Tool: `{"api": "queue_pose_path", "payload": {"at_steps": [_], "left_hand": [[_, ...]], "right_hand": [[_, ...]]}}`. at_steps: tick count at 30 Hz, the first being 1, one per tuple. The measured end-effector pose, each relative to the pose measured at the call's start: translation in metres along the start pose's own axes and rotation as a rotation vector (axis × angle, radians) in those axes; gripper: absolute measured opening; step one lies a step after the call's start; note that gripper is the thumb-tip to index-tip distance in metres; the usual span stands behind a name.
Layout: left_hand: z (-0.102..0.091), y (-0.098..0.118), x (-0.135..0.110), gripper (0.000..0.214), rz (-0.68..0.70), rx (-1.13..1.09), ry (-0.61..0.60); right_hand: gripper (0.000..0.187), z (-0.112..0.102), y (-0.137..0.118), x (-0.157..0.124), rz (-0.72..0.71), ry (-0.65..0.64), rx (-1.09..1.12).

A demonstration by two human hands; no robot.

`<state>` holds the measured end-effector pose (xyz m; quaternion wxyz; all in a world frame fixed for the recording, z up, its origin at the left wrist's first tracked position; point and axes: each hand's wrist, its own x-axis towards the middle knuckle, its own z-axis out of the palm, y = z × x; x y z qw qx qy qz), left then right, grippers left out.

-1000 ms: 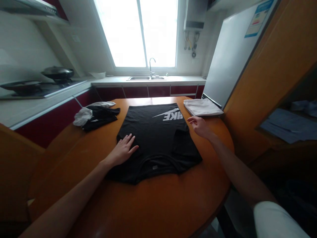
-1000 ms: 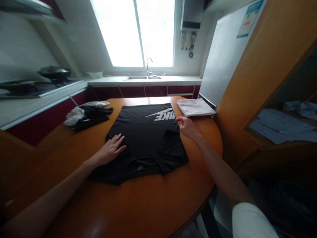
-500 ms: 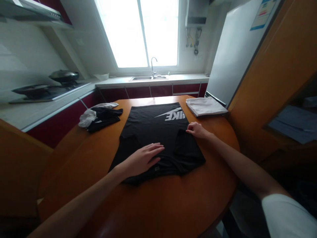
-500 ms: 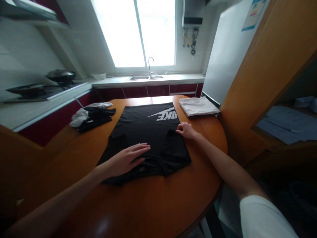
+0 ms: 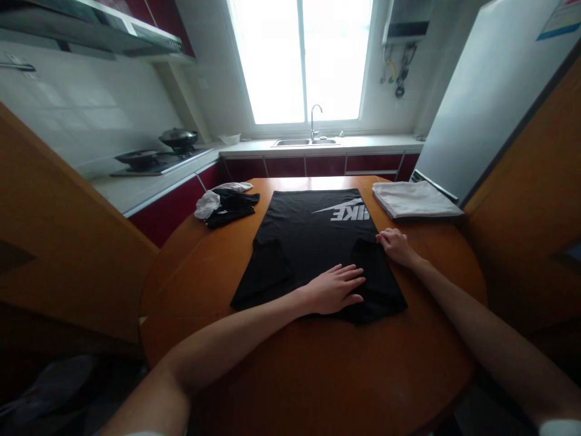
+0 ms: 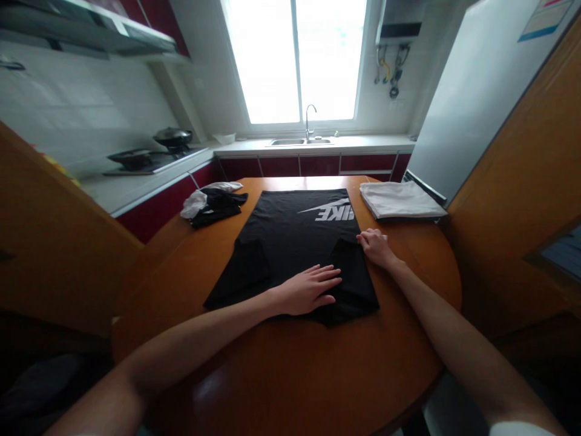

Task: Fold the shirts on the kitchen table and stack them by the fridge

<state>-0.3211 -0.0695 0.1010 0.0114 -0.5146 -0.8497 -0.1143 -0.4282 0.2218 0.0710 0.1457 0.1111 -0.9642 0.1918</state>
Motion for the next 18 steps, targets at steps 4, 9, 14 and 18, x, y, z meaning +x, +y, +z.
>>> {"api": "queue_pose_path", "payload": {"at_steps": [4,9,14,18], "left_hand": [[0.002,0.001,0.000,0.052,-0.014,-0.012,0.056],[0.000,0.001,0.004,0.051,-0.035,-0.031,0.087],[0.001,-0.001,0.005,0.051,-0.059,-0.069,0.048],[0.002,-0.001,0.006,0.050,-0.064,-0.078,0.046]], "right_hand": [[0.035,-0.005,0.004,0.001,0.131,0.124,0.020],[0.035,-0.014,0.008,0.000,0.232,0.348,0.080],[0.033,-0.012,-0.024,-0.009,-0.041,0.308,0.193],[0.041,-0.001,-0.056,-0.017,-0.235,0.067,0.173]]}}
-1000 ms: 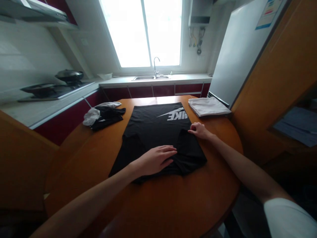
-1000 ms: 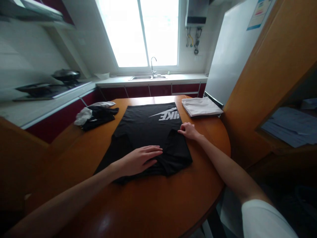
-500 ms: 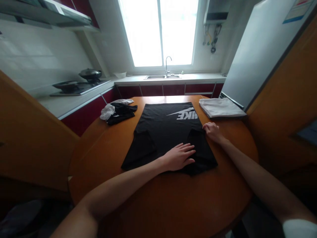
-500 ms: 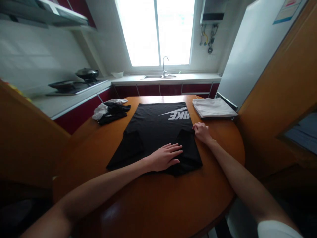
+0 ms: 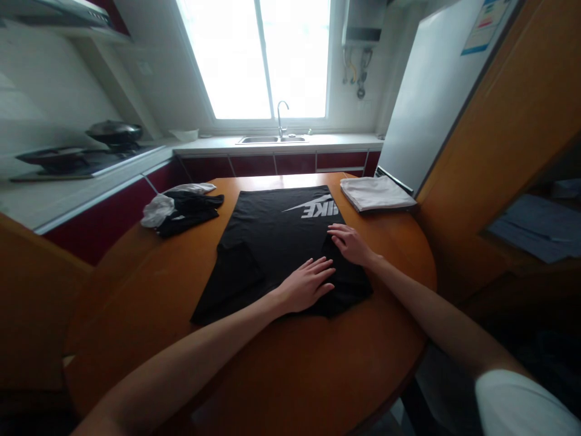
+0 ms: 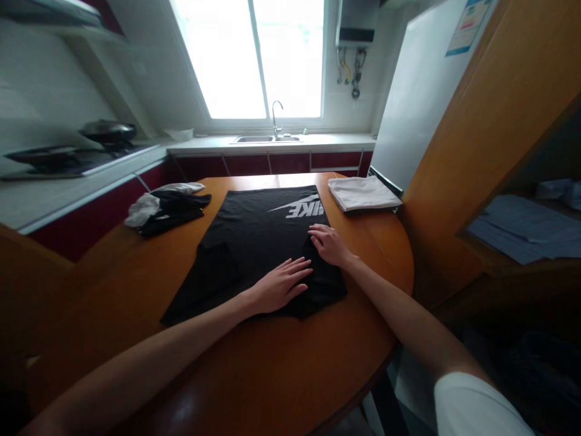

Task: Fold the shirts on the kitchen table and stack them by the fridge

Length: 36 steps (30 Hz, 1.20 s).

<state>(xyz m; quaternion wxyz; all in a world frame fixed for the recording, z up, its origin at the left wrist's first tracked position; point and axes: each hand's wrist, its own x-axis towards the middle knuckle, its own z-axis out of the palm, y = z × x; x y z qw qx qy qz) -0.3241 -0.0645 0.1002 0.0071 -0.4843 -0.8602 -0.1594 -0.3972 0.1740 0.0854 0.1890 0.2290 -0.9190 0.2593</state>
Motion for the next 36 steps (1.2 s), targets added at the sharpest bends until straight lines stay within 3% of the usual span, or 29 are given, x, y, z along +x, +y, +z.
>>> {"api": "queue_pose_path", "payload": {"at_steps": [4,7,14,20,28,36], "left_hand": [[0.001,0.000,0.000,0.049,0.000,0.011,0.017],[0.001,0.000,0.000,0.047,0.005,0.014,0.032],[0.000,0.001,-0.001,0.047,0.012,0.024,0.043],[0.007,0.000,-0.001,0.052,0.009,0.086,0.043],[-0.002,0.024,-0.003,0.055,0.134,0.164,0.080],[0.011,0.032,-0.009,0.059,0.130,0.214,0.039]], "right_hand": [[0.057,0.009,-0.012,-0.003,-0.005,-0.311,-0.101],[0.064,0.008,-0.015,-0.003,0.018,-0.384,-0.151],[0.061,0.002,-0.014,0.000,0.065,-0.218,-0.177],[0.065,0.011,-0.002,-0.004,0.119,-0.332,-0.178],[0.066,0.024,0.012,-0.010,0.120,-0.332,-0.226],[0.066,0.019,0.007,-0.009,0.154,-0.330,-0.233]]}}
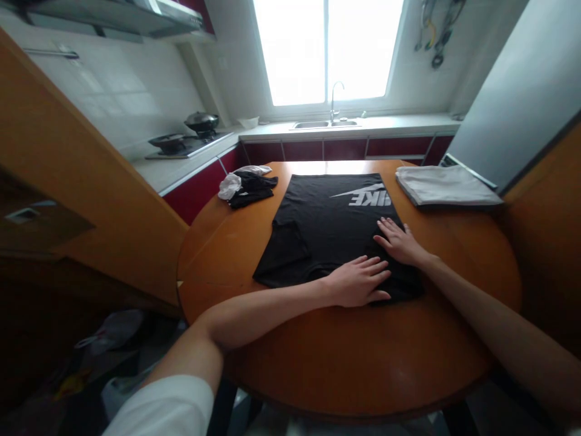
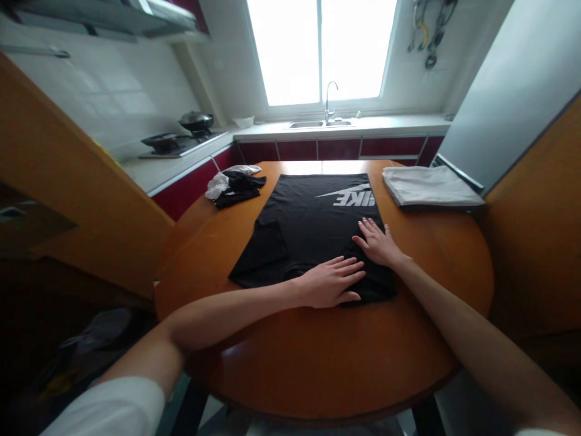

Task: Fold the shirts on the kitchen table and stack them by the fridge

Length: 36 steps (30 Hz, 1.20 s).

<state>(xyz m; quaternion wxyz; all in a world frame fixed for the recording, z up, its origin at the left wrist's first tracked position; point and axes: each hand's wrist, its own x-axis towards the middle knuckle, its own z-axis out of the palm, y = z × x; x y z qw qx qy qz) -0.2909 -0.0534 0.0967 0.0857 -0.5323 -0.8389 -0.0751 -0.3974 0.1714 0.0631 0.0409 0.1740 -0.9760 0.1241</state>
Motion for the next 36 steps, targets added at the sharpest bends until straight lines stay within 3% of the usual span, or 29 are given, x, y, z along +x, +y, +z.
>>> {"api": "queue_pose_path", "payload": {"at_steps": [4,7,13,18,27,33,36], "left_hand": [[-0.004,-0.002,0.003,0.058,-0.032,-0.056,0.035],[-0.011,0.003,0.007,0.055,0.021,-0.121,0.056],[-0.025,0.024,0.009,0.054,0.117,-0.189,-0.024],[-0.023,0.035,0.005,0.054,0.164,-0.209,-0.025],[-0.012,0.043,0.005,0.056,0.173,-0.148,-0.074],[-0.012,0.044,0.006,0.054,0.168,-0.126,-0.066],[-0.011,0.044,0.009,0.052,0.171,-0.109,-0.061]], "right_hand": [[0.064,-0.008,-0.008,0.000,0.033,0.015,0.017],[0.065,-0.008,-0.010,0.001,0.043,0.029,0.030],[0.061,-0.014,-0.012,0.001,0.054,0.111,0.066],[0.055,-0.032,-0.019,-0.004,0.032,0.214,0.146],[0.060,-0.012,-0.035,-0.009,-0.042,0.057,0.054],[0.061,-0.018,-0.035,-0.009,-0.015,0.150,0.061],[0.060,-0.014,-0.036,-0.010,-0.003,0.105,0.046]]}}
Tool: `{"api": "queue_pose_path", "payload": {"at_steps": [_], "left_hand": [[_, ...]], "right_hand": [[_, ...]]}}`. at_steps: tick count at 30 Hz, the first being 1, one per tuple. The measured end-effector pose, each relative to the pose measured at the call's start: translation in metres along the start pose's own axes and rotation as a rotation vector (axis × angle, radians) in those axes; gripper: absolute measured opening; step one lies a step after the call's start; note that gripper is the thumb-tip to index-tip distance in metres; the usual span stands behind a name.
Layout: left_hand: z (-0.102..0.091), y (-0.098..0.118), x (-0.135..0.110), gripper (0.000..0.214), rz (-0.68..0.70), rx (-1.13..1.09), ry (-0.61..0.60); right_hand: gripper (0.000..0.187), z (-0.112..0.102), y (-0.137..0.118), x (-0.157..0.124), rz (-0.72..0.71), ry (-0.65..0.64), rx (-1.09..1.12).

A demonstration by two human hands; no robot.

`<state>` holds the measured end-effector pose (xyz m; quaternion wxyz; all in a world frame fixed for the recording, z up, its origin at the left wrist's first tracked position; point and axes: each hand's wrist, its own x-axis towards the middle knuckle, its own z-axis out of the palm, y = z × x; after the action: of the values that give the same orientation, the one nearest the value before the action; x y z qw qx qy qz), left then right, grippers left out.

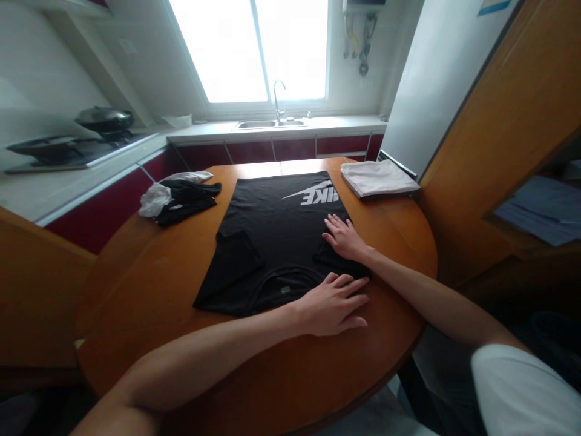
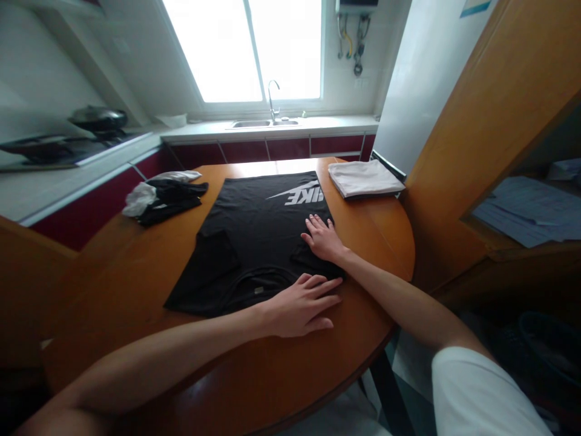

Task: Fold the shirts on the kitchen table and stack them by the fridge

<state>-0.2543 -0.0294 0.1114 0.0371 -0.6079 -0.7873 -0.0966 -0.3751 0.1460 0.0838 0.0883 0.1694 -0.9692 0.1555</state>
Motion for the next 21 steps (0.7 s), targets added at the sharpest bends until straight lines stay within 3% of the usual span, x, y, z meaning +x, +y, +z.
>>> {"api": "queue_pose_path", "payload": {"at_steps": [14,21], "left_hand": [[-0.0017,0.0017,0.0016,0.050,0.001,0.023,0.059],[0.0004,-0.0037,0.0020,0.044,-0.297,-0.012,0.237]], "right_hand": [[0.061,0.0101,0.0016,-0.0006,0.014,-0.047,-0.082],[0.059,0.0037,0.0046,0.0032,0.028,0.063,0.007]]}}
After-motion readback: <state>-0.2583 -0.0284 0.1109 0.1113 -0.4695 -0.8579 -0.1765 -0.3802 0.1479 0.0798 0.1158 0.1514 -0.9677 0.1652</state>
